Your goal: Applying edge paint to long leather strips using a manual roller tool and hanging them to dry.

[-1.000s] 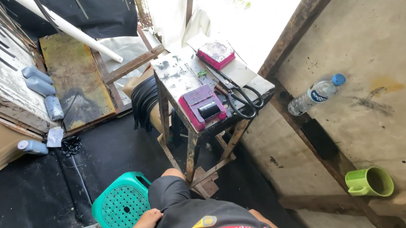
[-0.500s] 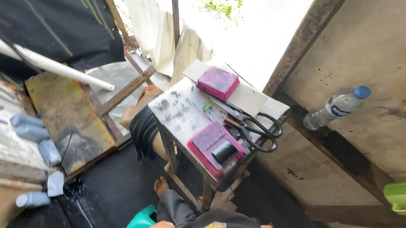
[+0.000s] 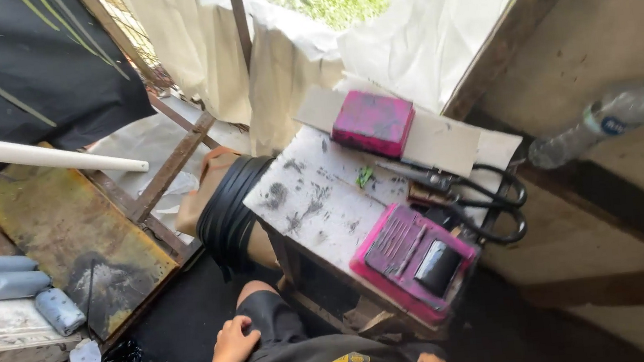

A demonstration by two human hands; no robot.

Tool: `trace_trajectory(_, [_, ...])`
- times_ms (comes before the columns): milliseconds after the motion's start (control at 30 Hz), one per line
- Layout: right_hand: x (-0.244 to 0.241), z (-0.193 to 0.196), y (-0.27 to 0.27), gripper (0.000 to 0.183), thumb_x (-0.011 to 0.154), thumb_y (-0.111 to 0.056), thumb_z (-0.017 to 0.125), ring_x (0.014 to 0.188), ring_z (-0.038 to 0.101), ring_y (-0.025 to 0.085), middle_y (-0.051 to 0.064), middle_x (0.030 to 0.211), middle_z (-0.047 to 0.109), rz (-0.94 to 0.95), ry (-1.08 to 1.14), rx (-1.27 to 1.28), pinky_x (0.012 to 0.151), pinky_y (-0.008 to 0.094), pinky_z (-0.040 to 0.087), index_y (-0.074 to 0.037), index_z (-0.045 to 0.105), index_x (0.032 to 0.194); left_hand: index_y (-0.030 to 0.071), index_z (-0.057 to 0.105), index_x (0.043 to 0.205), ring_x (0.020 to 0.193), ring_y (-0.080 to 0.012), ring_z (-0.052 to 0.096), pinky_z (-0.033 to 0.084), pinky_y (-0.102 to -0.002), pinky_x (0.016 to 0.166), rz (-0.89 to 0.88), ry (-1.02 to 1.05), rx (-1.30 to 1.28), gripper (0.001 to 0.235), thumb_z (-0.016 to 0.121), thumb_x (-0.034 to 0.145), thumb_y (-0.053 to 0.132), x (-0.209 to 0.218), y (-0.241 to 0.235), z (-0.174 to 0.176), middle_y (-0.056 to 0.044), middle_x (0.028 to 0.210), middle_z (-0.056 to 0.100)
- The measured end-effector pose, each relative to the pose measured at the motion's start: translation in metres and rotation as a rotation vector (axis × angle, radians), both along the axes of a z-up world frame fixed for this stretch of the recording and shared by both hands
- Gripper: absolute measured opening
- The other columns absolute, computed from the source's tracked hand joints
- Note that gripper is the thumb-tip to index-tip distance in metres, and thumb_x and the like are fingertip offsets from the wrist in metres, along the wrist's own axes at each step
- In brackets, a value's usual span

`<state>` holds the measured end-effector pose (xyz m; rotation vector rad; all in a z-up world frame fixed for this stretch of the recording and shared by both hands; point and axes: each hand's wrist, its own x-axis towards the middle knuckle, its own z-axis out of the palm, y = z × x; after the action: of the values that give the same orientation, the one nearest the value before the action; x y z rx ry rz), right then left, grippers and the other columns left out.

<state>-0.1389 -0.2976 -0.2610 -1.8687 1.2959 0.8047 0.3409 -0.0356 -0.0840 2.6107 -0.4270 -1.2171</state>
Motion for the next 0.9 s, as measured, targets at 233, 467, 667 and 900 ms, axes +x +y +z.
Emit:
trace_trajectory(233, [0.064, 0.053, 0.018, 0.026, 0.088, -0.057, 0.062, 0.1, 0.075, 0.012, -0.01, 0.107, 0.081, -0.283, 0.087, -0.137, 0.088, 0.029, 0.05, -0.036, 0.073, 0.1, 0.021, 0.047, 0.151, 0.141, -0.0356, 0.041, 0.042, -0.051, 0.113, 0.002, -0.103, -0.137, 0.063, 0.049, 0.09, 0.038, 0.019, -0.012, -0.084, -0.008, 0.157, 0.041])
trace_trajectory(467, [0.1, 0.058, 0.076, 0.021, 0.09, -0.034, 0.067, 0.092, 0.072, 0.013, -0.003, 0.095, 0.08, -0.513, -0.371, -0.162, 0.086, 0.029, 0.05, -0.018, 0.076, 0.101, 0.027, 0.063, 0.13, 0.13, -0.0347, 0.051, 0.043, -0.049, 0.108, -0.013, -0.152, -0.241, 0.048, 0.061, 0.087, 0.047, 0.066, -0.009, -0.148, -0.008, 0.141, 0.052])
trace_trajectory(667, [0.119, 0.089, 0.125, 0.022, 0.09, -0.031, 0.07, 0.083, 0.067, 0.011, -0.002, 0.092, 0.078, -0.615, -0.424, -0.192, 0.082, 0.027, 0.052, -0.016, 0.078, 0.103, 0.018, 0.068, 0.126, 0.109, -0.0255, 0.067, 0.048, -0.041, 0.1, 0.012, -0.168, -0.602, 0.046, 0.066, 0.085, 0.039, 0.119, -0.075, -0.166, -0.009, 0.123, 0.067])
trace_trajectory(900, [0.122, 0.135, 0.13, 0.026, 0.092, -0.035, 0.067, 0.085, 0.068, 0.011, -0.003, 0.096, 0.079, -0.58, -0.315, -0.228, 0.083, 0.027, 0.052, -0.017, 0.078, 0.108, 0.012, 0.068, 0.122, 0.095, -0.0197, 0.07, 0.053, -0.037, 0.094, 0.221, -0.231, -0.853, 0.035, 0.064, 0.091, 0.027, 0.158, -0.148, -0.132, -0.008, 0.119, 0.065])
